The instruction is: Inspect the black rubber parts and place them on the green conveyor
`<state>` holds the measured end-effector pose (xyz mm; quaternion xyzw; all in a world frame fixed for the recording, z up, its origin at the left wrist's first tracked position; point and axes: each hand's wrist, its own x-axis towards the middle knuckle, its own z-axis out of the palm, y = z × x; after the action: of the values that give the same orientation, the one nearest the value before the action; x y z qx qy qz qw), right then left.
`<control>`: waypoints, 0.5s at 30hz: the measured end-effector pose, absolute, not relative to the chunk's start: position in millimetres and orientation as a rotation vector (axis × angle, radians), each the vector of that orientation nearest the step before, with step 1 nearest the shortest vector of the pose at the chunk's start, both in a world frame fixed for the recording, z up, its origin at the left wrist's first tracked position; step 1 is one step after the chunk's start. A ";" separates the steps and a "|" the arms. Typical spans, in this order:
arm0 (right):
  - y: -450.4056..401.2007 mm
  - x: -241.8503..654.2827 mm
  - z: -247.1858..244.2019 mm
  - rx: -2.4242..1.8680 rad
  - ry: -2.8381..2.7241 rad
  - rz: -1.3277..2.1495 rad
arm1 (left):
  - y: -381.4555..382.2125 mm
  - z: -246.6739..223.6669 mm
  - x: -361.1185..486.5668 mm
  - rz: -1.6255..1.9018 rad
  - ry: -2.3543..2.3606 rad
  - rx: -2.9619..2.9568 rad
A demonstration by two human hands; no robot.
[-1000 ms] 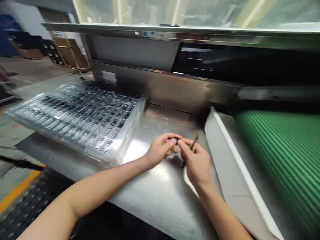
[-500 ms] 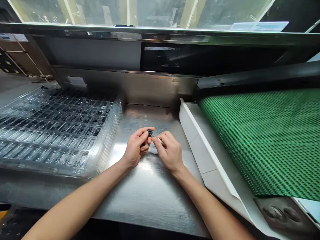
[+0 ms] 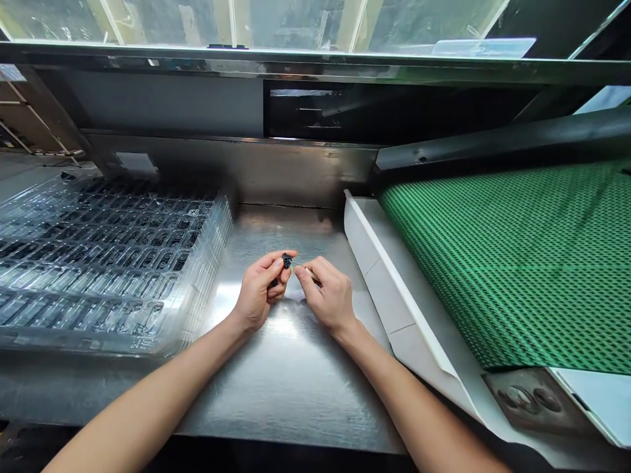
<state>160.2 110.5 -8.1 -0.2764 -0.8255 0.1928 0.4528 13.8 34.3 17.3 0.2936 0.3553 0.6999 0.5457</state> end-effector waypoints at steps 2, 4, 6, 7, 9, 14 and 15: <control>110.8 160.2 -8.6 -0.655 -2.030 0.473 | 34.0 17.1 13.8 1.662 0.841 0.695; 110.9 160.3 -8.6 -0.642 -2.025 0.472 | 33.8 16.9 13.7 1.661 0.838 0.694; 110.8 160.5 -8.3 -0.653 -2.020 0.471 | 33.7 16.8 13.7 1.654 0.829 0.692; 110.7 160.6 -8.0 -0.661 -2.020 0.470 | 33.7 16.8 13.7 1.652 0.826 0.690; 110.3 160.7 -7.6 -0.667 -2.037 0.467 | 33.8 16.4 13.7 1.652 0.827 0.687; 109.7 160.7 -7.9 -0.677 -2.057 0.479 | 34.2 14.6 12.9 1.645 0.826 0.680; 109.8 160.8 -8.2 -0.675 -2.054 0.479 | 34.3 14.4 12.7 1.643 0.826 0.680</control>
<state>160.8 109.8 -8.2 -0.2725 -0.8297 0.1933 0.4472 12.7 34.3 14.4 0.2882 0.3501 0.6961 0.5566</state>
